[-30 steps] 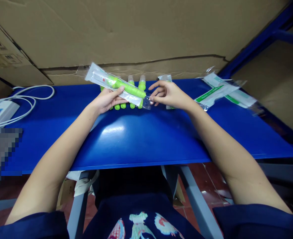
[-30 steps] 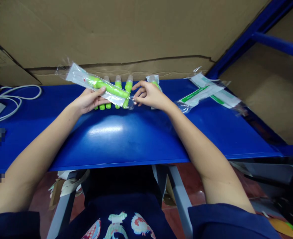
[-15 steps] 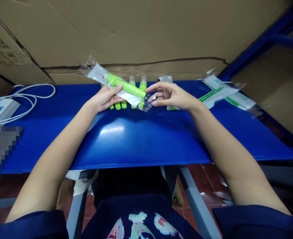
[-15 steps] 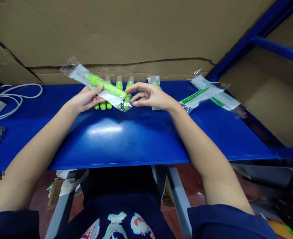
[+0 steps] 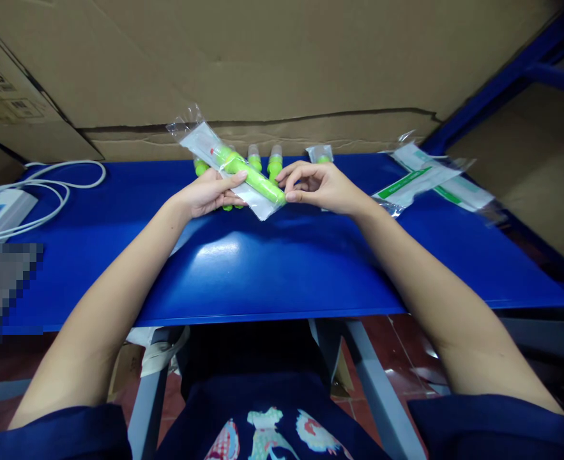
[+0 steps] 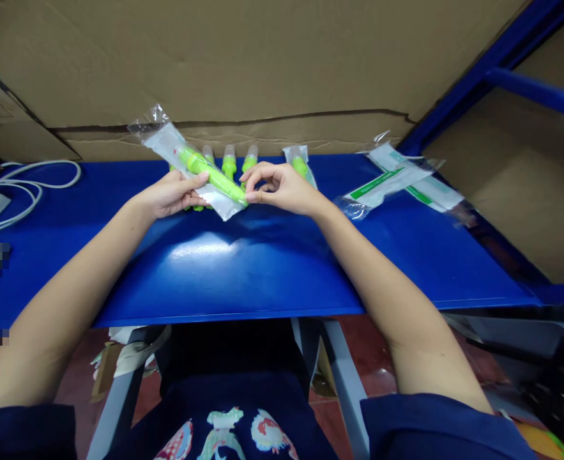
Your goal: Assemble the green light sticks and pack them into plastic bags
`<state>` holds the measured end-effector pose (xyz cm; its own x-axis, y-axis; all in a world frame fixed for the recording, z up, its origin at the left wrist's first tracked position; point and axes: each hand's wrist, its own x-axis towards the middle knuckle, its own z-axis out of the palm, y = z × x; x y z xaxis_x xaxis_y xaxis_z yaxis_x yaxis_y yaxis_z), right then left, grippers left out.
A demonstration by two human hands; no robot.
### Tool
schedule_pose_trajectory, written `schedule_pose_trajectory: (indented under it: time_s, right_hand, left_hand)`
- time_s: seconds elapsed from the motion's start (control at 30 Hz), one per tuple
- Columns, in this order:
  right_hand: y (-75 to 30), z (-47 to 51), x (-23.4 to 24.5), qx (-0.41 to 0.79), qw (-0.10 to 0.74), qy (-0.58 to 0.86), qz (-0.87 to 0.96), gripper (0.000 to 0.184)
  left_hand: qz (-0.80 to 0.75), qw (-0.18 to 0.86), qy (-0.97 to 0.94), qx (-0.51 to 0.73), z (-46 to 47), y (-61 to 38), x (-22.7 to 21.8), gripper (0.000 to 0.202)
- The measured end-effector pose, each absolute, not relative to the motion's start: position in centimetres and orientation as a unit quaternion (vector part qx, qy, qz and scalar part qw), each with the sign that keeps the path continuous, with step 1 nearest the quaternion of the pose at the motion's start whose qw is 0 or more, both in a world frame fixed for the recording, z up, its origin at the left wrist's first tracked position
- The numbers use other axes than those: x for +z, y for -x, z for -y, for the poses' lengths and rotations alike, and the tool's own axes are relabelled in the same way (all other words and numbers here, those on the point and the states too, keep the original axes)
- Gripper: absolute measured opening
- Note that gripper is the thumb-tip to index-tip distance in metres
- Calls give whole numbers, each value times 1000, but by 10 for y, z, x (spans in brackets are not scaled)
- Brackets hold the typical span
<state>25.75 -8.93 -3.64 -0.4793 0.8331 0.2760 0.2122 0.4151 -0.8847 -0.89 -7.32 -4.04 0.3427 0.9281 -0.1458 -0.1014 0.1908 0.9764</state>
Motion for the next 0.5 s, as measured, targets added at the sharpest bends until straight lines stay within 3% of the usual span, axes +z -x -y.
schedule_pose_trajectory:
  time_s: [0.33,0.5]
  right_hand:
    - [-254,92,-40,430,361,344,753,46]
    - [-253,92,-43,496,349,349,714,46]
  left_hand:
    - [-391,657,-520,381,72,9,-45,10]
    - [-382,656,-533,374,73,8,-47,16]
